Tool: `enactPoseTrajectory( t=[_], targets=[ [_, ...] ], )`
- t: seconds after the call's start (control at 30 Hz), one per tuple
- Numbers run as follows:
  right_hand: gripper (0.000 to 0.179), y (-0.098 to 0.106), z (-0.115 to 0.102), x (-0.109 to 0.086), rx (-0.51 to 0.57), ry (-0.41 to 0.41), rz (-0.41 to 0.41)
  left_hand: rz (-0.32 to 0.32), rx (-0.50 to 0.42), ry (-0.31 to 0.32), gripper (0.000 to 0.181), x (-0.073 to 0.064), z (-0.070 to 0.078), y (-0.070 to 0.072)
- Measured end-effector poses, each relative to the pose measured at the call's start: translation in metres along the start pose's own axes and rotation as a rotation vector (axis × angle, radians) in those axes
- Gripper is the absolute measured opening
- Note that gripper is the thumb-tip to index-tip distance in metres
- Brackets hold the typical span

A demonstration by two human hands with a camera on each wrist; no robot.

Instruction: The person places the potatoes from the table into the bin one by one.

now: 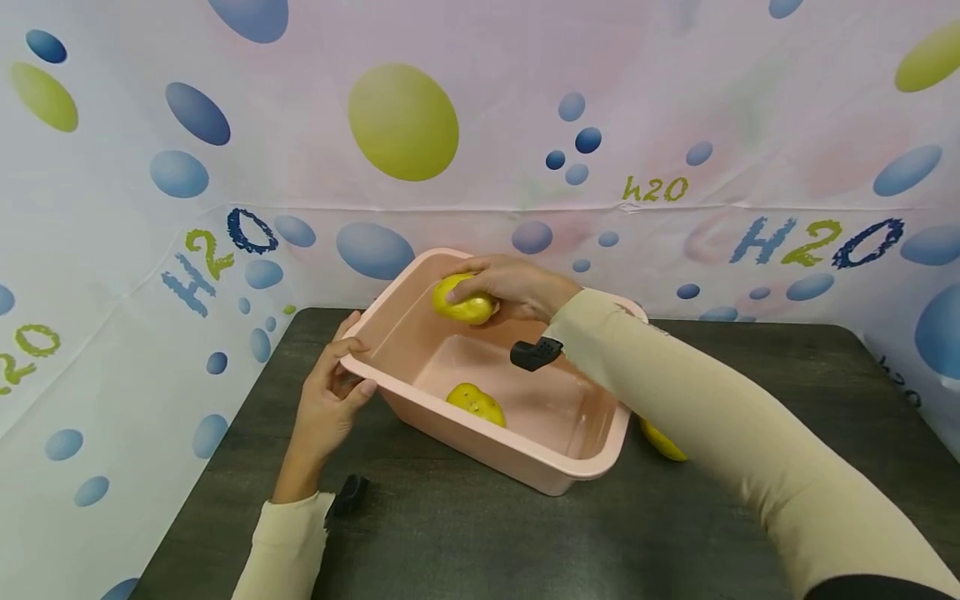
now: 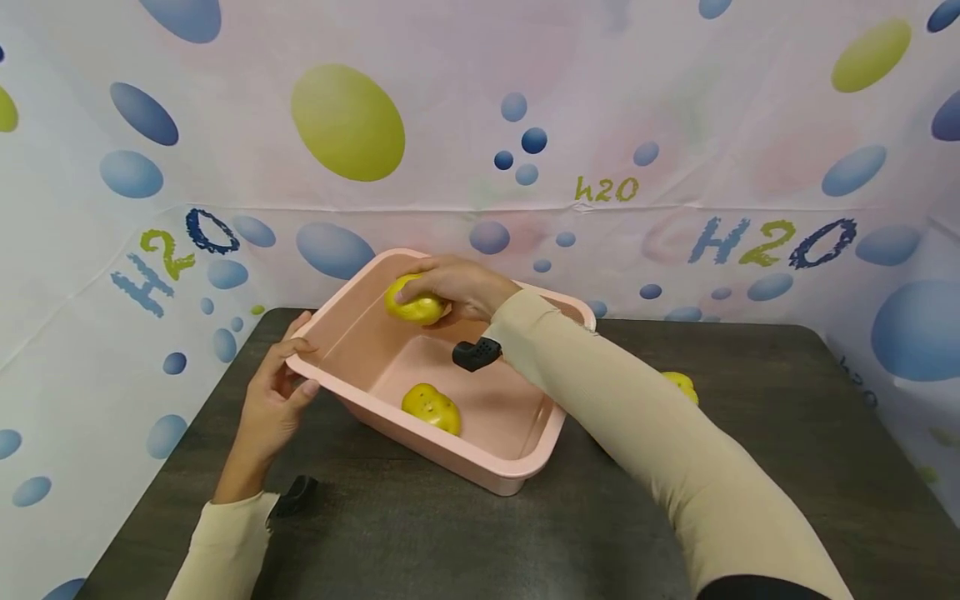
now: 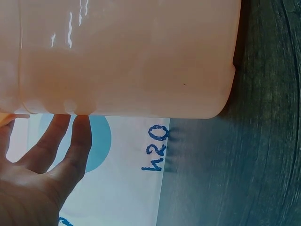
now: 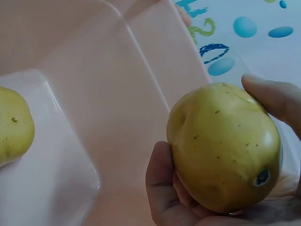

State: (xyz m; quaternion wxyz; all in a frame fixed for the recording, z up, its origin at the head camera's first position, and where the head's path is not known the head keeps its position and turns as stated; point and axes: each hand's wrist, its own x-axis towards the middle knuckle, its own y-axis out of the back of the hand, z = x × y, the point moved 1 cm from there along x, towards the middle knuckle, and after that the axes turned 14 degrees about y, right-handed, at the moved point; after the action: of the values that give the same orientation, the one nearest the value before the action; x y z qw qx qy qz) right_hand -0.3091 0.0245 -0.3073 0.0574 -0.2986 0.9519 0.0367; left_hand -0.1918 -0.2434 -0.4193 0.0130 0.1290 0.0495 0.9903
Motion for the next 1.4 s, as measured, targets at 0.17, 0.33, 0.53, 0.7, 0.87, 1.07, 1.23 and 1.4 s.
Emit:
enactPoseTrajectory(
  t=[0.17, 0.33, 0.53, 0.7, 0.87, 1.07, 1.23, 1.4],
  targets=[
    [0.053, -0.009, 0.007, 0.007, -0.024, -0.035, -0.019, -0.011, 0.001, -0.009, 0.042, 0.0, -0.002, 0.0],
    [0.05, -0.018, 0.012, 0.01, -0.054, -0.05, -0.089, -0.01, 0.0, -0.016, 0.042, 0.001, -0.002, 0.001],
    [0.047, -0.025, 0.015, 0.013, -0.07, -0.035, -0.127, -0.02, -0.004, -0.021, 0.042, 0.0, -0.001, 0.001],
    [0.057, -0.03, 0.019, 0.014, -0.087, -0.071, -0.12, -0.013, 0.011, -0.01, 0.041, 0.001, -0.001, 0.001],
    [0.059, -0.032, 0.02, 0.012, -0.079, -0.096, -0.098, -0.018, 0.019, -0.007, 0.041, 0.001, -0.002, 0.002],
    [0.055, -0.027, 0.019, 0.009, -0.137, -0.096, -0.1, -0.019, 0.023, 0.002, 0.043, 0.001, 0.0, 0.002],
    [0.051, -0.019, 0.016, 0.004, -0.196, -0.087, -0.088, -0.012, 0.017, -0.008, 0.043, 0.001, 0.0, 0.001],
    [0.052, -0.016, 0.014, 0.002, -0.199, -0.082, -0.083, -0.014, 0.004, -0.019, 0.043, 0.001, 0.0, 0.001]
  ],
)
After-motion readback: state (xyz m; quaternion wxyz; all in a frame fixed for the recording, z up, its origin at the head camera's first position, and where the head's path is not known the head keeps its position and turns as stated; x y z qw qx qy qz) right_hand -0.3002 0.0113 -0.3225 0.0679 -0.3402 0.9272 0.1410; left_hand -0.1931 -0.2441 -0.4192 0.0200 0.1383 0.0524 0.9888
